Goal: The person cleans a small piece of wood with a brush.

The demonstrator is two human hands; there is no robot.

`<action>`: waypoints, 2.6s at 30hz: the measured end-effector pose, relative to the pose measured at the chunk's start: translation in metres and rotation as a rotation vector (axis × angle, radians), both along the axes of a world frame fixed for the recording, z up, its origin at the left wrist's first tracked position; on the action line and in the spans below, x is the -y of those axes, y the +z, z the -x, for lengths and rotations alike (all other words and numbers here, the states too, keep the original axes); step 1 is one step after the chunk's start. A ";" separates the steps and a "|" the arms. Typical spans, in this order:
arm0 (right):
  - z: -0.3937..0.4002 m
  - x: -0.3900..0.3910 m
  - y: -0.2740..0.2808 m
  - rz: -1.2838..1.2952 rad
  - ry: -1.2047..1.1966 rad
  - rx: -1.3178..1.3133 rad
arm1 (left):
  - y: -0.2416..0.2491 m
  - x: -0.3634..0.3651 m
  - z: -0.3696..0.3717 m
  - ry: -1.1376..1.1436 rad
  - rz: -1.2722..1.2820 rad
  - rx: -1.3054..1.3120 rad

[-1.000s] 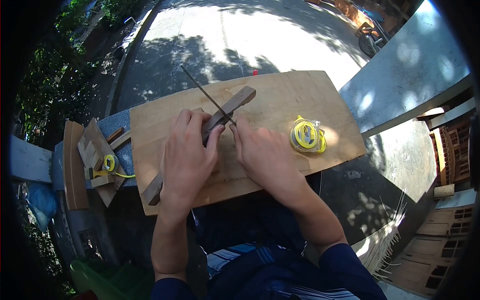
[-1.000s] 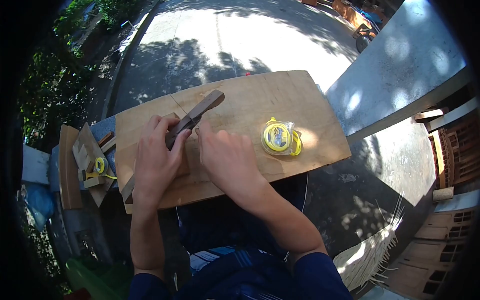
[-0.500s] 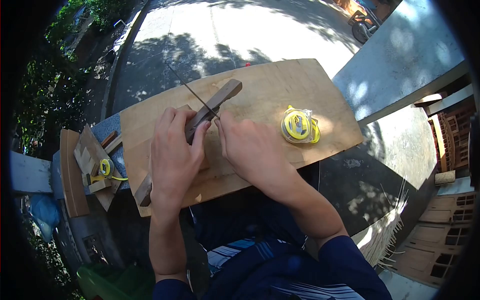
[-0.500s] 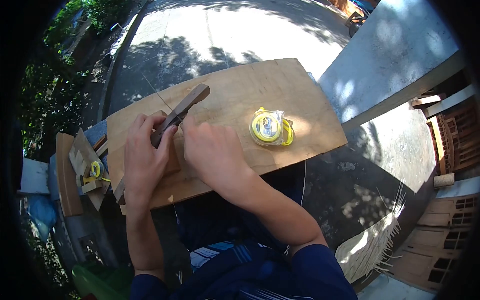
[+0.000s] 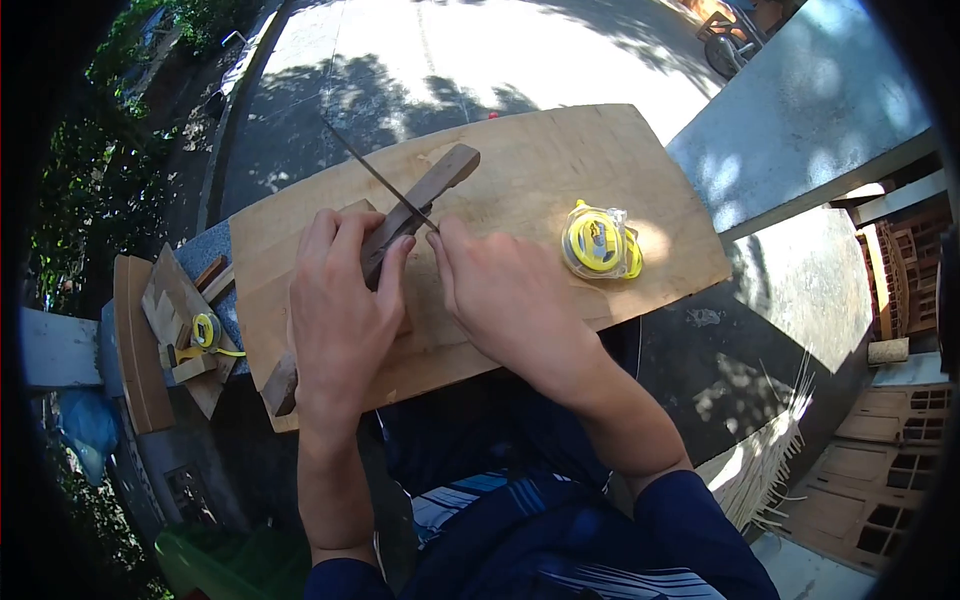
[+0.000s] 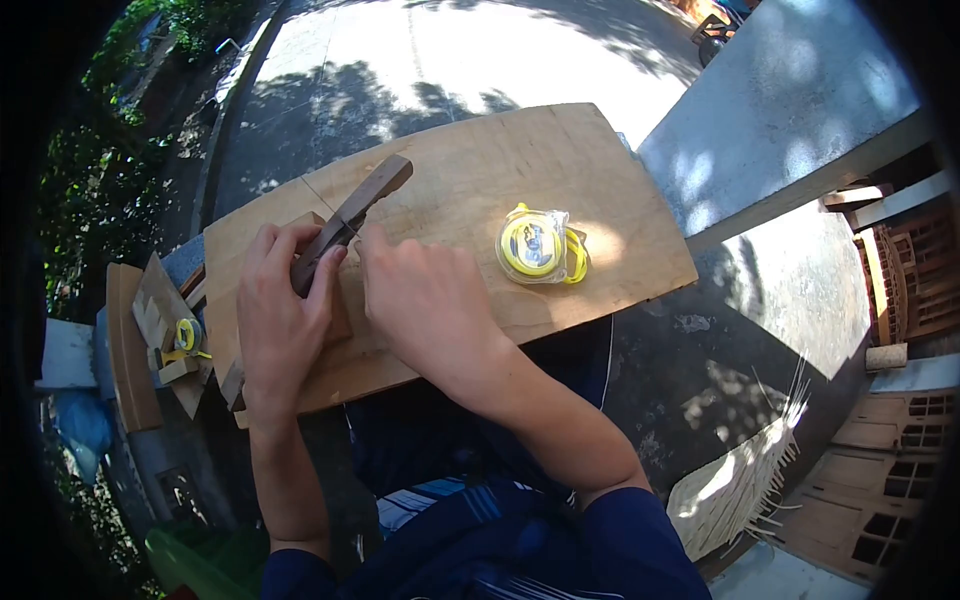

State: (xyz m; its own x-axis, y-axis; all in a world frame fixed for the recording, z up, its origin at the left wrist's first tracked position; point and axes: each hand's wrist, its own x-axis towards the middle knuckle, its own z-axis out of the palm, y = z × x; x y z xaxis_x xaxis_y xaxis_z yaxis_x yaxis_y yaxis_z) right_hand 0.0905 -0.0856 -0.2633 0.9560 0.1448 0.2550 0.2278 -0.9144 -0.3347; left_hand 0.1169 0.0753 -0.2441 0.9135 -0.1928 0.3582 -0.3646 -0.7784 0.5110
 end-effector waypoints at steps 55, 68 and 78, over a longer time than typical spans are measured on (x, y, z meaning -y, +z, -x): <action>0.033 0.024 0.009 -0.267 -0.004 -0.115 | -0.005 -0.007 -0.007 0.063 0.054 -0.034; 0.028 0.021 0.006 -0.166 -0.002 -0.092 | -0.006 -0.009 -0.009 0.039 0.057 -0.017; 0.031 0.012 0.012 -0.084 -0.007 -0.152 | 0.002 -0.008 -0.010 0.042 0.093 -0.141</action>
State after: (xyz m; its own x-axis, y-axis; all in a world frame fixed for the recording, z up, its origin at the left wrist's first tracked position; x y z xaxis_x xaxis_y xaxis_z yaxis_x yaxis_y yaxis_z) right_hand 0.0596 -0.0979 -0.2509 0.9853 0.1227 0.1187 0.1630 -0.8830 -0.4402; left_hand 0.1268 0.0831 -0.2422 0.9625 -0.1248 0.2409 -0.2523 -0.7384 0.6254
